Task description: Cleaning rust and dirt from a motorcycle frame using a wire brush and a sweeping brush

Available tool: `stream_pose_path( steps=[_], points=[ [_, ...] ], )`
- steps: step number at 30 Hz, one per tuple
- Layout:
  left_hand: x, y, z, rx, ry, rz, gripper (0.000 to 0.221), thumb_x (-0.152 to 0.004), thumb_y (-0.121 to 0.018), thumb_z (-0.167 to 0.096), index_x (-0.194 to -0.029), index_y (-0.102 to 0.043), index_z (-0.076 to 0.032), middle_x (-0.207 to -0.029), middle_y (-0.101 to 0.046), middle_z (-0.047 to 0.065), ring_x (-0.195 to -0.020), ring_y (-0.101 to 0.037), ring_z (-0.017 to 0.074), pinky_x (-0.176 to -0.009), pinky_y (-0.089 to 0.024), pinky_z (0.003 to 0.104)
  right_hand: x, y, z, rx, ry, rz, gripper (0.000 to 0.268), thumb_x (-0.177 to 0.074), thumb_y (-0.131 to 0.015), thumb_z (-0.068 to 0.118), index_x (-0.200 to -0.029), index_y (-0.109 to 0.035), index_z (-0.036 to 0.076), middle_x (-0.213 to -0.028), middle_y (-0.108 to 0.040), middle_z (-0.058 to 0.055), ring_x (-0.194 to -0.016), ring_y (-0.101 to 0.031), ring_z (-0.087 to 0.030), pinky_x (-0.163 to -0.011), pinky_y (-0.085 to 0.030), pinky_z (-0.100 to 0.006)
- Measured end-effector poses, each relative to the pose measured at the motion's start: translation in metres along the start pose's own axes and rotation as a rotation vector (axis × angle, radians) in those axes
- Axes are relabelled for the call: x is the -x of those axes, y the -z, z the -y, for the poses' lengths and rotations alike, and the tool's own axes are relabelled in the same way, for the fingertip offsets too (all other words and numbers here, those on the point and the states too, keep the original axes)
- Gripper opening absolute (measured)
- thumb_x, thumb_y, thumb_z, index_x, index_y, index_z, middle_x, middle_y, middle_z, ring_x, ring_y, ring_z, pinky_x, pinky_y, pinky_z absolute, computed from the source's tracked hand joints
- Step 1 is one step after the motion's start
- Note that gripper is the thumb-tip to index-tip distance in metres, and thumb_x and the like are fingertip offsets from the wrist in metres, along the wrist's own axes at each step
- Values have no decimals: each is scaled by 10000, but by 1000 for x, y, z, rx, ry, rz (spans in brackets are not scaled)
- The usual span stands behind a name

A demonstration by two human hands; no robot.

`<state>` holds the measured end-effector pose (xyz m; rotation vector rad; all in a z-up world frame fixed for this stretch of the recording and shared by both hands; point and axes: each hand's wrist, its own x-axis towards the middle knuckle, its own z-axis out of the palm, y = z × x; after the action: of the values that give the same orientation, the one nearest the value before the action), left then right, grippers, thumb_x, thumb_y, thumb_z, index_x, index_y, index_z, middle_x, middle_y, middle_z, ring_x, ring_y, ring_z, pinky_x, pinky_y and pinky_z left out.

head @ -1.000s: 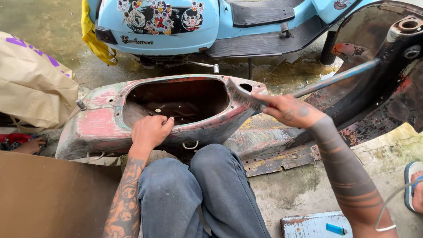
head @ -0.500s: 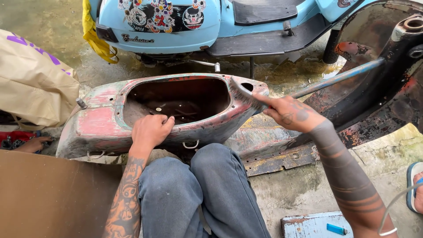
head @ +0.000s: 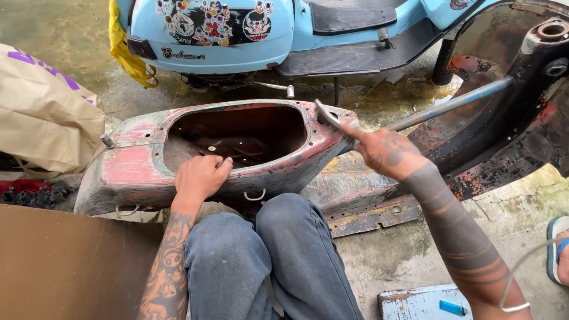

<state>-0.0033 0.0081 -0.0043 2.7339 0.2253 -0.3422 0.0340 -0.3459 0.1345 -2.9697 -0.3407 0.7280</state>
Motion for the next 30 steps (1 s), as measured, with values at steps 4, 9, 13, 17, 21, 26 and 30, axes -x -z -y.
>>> stream_pose_path(
  steps=[4,9,13,17,21,26,30],
  points=[
    [-1,0,-1,10,-2,-2,568,-895,-474,-586,-610,-494,-95,-674,-621,203,-822,-665,442,-759,-509,469,-17,1,-13,-106,27,62,529,-1070,-412,250,-1596,-374,293,-1283,-671,-266,-885,-756,-333,-838,-598,-442],
    [1,1,-2,0,12,14,566,-896,-465,-578,-625,-511,-83,-707,-639,215,-856,-671,444,-783,-519,468,1,3,7,-20,-42,59,551,-1085,-365,247,-1626,-294,329,-1178,-691,-295,-767,-733,-283,-774,-618,-425],
    [1,0,-1,-6,14,14,570,-894,-467,-588,-628,-513,-86,-704,-633,210,-858,-672,438,-783,-519,466,-9,11,-6,-6,11,41,551,-1059,-447,272,-1602,-356,283,-1219,-702,-277,-1003,-740,-428,-884,-581,-523],
    [-2,-1,2,8,8,3,571,-895,-473,-587,-622,-510,-87,-703,-636,215,-857,-673,445,-780,-517,476,1,16,12,33,-11,75,555,-1080,-393,236,-1618,-311,342,-1116,-725,-259,-798,-740,-297,-792,-620,-409],
    [0,1,0,7,2,-6,566,-895,-480,-576,-618,-506,-84,-692,-624,218,-837,-668,449,-762,-514,480,-8,2,-11,10,-36,-9,566,-1070,-424,250,-1624,-316,292,-1204,-699,-282,-921,-762,-385,-852,-599,-523],
    [-1,-3,2,12,14,-10,557,-891,-483,-571,-612,-496,-88,-678,-615,211,-825,-667,444,-760,-515,471,-3,3,-3,31,-34,36,559,-1079,-392,246,-1622,-294,337,-1239,-680,-272,-918,-761,-352,-880,-609,-506],
    [-1,-4,1,23,5,-29,548,-896,-496,-554,-595,-478,-96,-638,-601,192,-778,-663,430,-741,-511,458,5,10,-3,65,-151,-18,571,-1078,-395,275,-1626,-271,378,-1249,-660,-316,-901,-762,-383,-831,-615,-547]
  ],
)
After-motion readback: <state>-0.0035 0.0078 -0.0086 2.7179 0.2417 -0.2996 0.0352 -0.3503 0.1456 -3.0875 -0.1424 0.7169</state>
